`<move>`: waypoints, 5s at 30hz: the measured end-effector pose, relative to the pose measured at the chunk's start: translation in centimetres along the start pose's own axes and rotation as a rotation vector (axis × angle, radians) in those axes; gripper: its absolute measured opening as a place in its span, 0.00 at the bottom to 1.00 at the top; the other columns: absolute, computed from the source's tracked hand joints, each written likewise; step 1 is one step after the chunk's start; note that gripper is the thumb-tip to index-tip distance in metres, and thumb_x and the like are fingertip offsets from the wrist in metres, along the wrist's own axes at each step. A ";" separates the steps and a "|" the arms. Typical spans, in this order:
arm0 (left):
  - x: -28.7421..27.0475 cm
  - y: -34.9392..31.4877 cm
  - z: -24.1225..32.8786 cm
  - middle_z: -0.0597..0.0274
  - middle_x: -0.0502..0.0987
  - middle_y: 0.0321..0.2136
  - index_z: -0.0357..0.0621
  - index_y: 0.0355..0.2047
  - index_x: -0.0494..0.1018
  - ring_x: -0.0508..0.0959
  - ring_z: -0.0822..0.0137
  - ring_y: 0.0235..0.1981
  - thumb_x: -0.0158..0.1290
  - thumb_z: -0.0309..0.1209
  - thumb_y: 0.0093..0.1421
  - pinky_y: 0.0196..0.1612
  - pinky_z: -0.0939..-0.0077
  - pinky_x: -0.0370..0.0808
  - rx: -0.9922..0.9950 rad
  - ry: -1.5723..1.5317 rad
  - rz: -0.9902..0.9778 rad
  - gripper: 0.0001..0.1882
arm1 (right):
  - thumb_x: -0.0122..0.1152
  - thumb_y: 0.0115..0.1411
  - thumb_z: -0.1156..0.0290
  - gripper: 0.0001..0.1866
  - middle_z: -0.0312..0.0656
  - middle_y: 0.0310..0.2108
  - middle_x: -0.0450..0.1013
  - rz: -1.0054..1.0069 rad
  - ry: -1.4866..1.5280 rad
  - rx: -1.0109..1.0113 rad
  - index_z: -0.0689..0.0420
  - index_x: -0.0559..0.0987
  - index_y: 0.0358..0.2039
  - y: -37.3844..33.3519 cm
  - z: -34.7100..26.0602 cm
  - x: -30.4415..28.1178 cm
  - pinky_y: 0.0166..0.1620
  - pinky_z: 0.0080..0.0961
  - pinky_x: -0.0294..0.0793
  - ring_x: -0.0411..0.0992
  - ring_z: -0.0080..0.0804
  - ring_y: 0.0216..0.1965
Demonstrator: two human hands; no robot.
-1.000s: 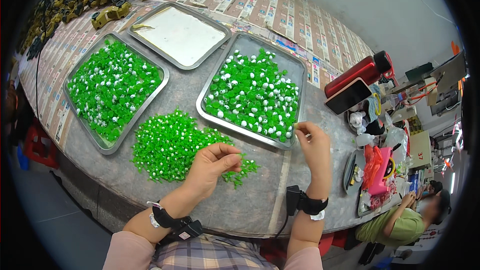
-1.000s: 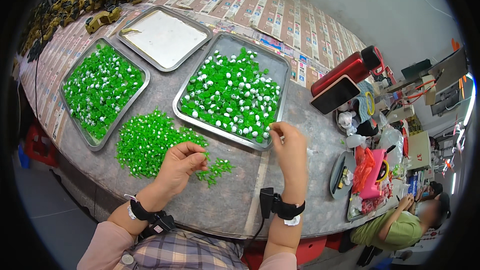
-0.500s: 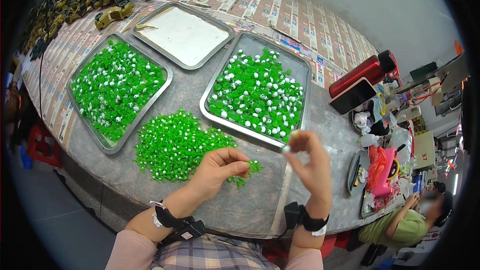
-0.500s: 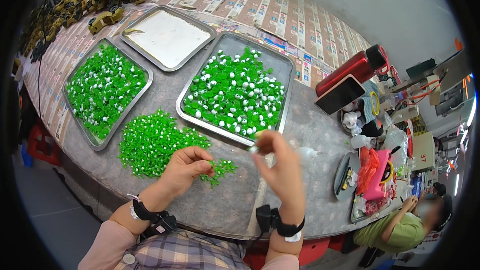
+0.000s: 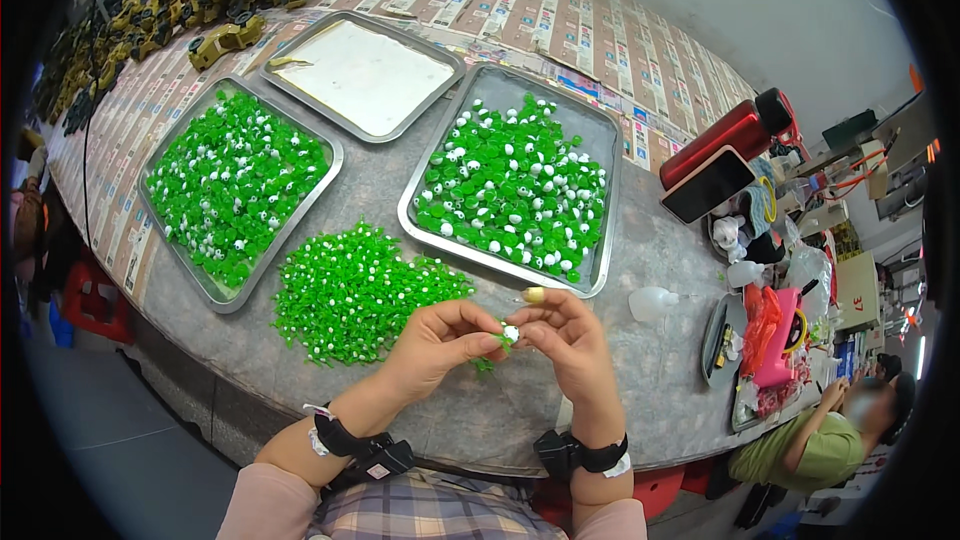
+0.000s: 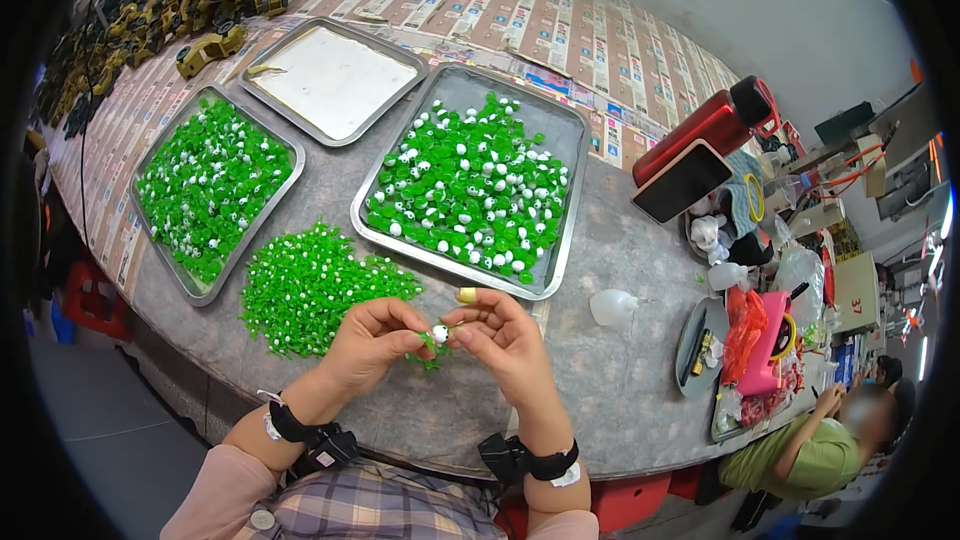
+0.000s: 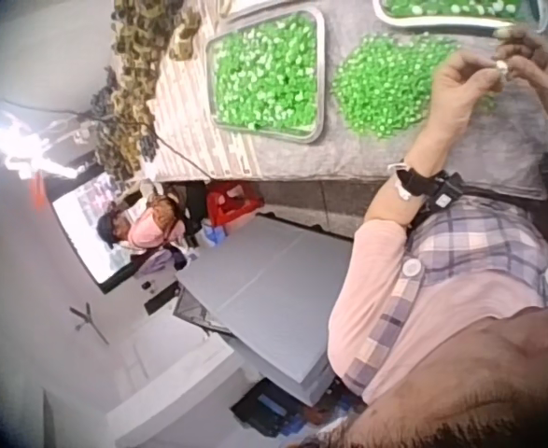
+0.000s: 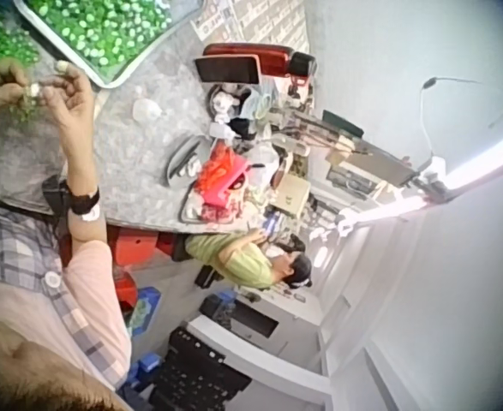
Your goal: The person sits at a table and repeatedly assembles small green and white candy pieces. They pick up a green piece, apply a small amount of liquid from a squeeze bottle, and attach a white piece to it. The finished items are placed into a metal tray on the table.
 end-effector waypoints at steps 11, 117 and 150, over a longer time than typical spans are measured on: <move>-1.2 0.2 -0.6 0.61 0.73 0.25 0.37 0.28 0.69 0.73 0.74 0.26 0.49 0.24 0.51 0.31 0.84 0.71 -0.038 -0.078 0.116 0.05 | 0.56 0.47 0.80 0.11 0.38 0.29 0.70 0.056 0.053 -0.098 0.62 0.69 0.33 -0.1 0.4 -0.3 0.35 0.15 0.68 0.69 0.22 0.31; -0.7 0.0 -1.8 0.62 0.73 0.23 0.38 0.27 0.69 0.74 0.74 0.24 0.50 0.24 0.50 0.30 0.83 0.72 -0.167 -0.131 0.069 0.04 | 0.66 0.33 0.48 0.30 0.34 0.16 0.62 0.586 -0.585 -1.000 0.57 0.65 0.26 -7.9 -9.7 -0.1 0.20 0.20 0.57 0.58 0.25 0.16; -1.0 0.0 0.5 0.63 0.72 0.25 0.38 0.27 0.70 0.72 0.74 0.26 0.51 0.20 0.47 0.32 0.82 0.70 0.067 0.143 0.125 0.05 | 0.59 0.37 0.42 0.30 0.34 0.18 0.58 0.660 -0.549 -0.926 0.59 0.63 0.24 -7.8 -9.4 -1.1 0.21 0.18 0.56 0.57 0.22 0.18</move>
Point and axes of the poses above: each hand's wrist, its own y-axis towards the middle knuckle, its own x-axis out of the palm, z = x × y, the point moved 10 cm from there along y, towards the middle knuckle
